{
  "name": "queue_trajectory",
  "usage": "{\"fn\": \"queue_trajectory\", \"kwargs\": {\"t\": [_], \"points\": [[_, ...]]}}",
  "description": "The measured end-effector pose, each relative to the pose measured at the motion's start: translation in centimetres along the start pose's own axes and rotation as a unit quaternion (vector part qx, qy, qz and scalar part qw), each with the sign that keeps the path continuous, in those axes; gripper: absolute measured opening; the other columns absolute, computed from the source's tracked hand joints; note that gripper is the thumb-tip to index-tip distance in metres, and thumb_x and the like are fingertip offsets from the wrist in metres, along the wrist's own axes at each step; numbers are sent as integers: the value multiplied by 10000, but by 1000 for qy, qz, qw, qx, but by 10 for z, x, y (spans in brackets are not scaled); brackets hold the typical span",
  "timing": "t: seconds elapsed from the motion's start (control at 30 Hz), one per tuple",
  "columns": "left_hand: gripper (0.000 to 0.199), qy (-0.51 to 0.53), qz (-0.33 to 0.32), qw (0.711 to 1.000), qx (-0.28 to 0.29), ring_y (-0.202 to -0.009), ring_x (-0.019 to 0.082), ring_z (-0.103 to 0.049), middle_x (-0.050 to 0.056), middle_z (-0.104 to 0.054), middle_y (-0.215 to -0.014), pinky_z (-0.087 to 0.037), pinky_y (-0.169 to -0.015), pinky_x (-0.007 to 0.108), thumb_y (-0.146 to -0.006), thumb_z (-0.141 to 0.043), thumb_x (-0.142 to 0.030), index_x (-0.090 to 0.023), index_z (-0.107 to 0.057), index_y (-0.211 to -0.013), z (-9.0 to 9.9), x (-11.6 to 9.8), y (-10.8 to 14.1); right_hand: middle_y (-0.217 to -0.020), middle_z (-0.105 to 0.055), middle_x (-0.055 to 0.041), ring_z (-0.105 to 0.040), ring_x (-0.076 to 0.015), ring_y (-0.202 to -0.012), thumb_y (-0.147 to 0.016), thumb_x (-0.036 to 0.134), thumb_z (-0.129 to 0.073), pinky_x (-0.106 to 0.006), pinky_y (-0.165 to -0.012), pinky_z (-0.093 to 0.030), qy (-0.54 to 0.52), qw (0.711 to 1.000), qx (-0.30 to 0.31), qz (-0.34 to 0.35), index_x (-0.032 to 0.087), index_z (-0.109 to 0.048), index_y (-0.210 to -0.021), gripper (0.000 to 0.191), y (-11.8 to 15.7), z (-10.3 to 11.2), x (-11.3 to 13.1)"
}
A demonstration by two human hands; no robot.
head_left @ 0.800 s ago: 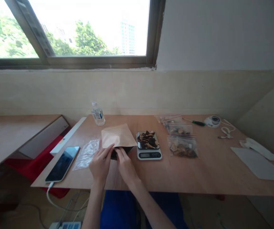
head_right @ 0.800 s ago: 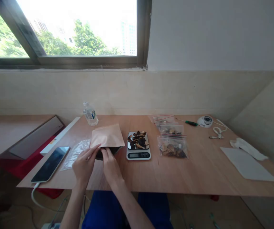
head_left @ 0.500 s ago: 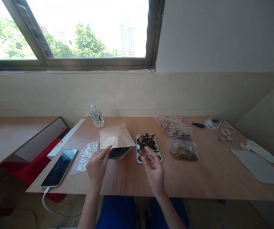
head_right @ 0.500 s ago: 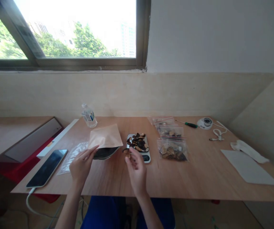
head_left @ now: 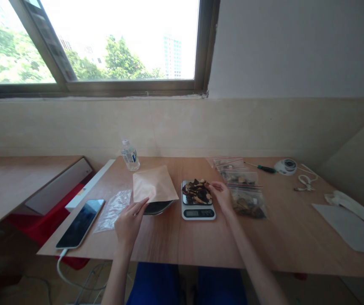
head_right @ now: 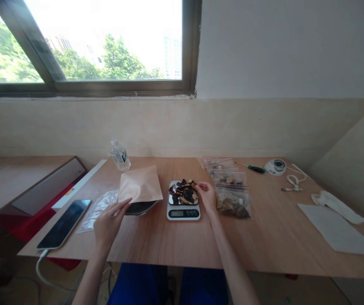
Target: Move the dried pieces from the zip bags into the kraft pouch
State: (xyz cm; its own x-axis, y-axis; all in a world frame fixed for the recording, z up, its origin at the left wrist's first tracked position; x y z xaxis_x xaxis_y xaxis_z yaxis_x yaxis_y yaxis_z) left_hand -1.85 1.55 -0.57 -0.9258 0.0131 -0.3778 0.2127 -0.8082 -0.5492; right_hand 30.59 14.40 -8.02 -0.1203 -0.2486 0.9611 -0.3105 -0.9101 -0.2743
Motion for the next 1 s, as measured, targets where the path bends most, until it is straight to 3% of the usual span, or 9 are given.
{"fn": "queue_trajectory", "kwargs": {"t": [0.27,0.37,0.53,0.63,0.73,0.87,1.0], "points": [[230,4,15,1000,11,-855,180,-640,-15,-704,-963,-414,-605,227,-810,-568,-358,-323,-676,-1010,-1,7,-2,-837,-679,-113,-632,-221,-746,-689,542,-598,-370,-714,-500,117,992,14,34,150,-624,-861,430,8,-3,8],[238,-12,19,1000,22,-858,193,-636,2,-701,-965,-410,-588,234,-814,-556,-371,-319,-679,-1011,-4,10,-2,-860,-672,-119,-626,-223,-752,-742,530,-541,-367,-711,-497,148,988,-11,37,145,-621,-905,426,13,3,14],[259,-31,59,995,71,-916,227,-625,2,-679,-1048,-440,-606,265,-828,-508,-405,-336,-671,-1017,-20,24,-6,-919,-672,-123,-623,-225,-831,-795,498,-469,-367,-772,-485,128,990,-5,63,157,-629,-873,385,36,20,25],[275,1,64,991,120,-919,222,-626,1,-664,-1088,-469,-668,281,-835,-478,-384,-310,-663,-1025,-34,37,-12,-887,-685,-117,-624,-238,-830,-776,510,-488,-364,-750,-490,106,994,-12,38,167,-638,-829,378,61,29,28],[316,52,29,984,169,-958,198,-613,2,-627,-1156,-471,-789,293,-824,-451,-311,-286,-613,-1094,-44,50,-17,-814,-690,-102,-627,-228,-736,-756,522,-515,-336,-654,-499,67,997,-13,-26,164,-643,-829,388,87,34,28],[390,47,11,992,114,-1100,225,-531,77,-543,-1244,-423,-916,348,-799,-400,-256,-202,-560,-1150,-47,67,-15,-700,-662,-61,-585,-184,-603,-744,531,-537,-281,-543,-468,40,995,-42,-84,160,-645,-864,404,107,41,29],[456,-56,76,993,70,-1017,306,-537,188,-564,-1087,-422,-881,437,-779,-423,-337,-87,-551,-1138,-47,82,-5,-628,-623,-31,-553,-159,-563,-717,535,-570,-251,-504,-444,7,991,-67,-115,156,-644,-874,417,110,44,32]]}}
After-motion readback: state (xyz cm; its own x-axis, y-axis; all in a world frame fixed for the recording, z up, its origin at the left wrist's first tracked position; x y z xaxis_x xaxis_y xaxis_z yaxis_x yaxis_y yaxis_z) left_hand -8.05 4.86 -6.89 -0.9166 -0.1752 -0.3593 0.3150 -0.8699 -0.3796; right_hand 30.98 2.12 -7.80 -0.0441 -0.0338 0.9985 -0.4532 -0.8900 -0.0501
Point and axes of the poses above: each hand's wrist, its own y-axis away from the middle knuckle, its own z-axis out of the back of the hand, x = y × z, the point moved 1 cm from there along -y, towards the middle knuckle
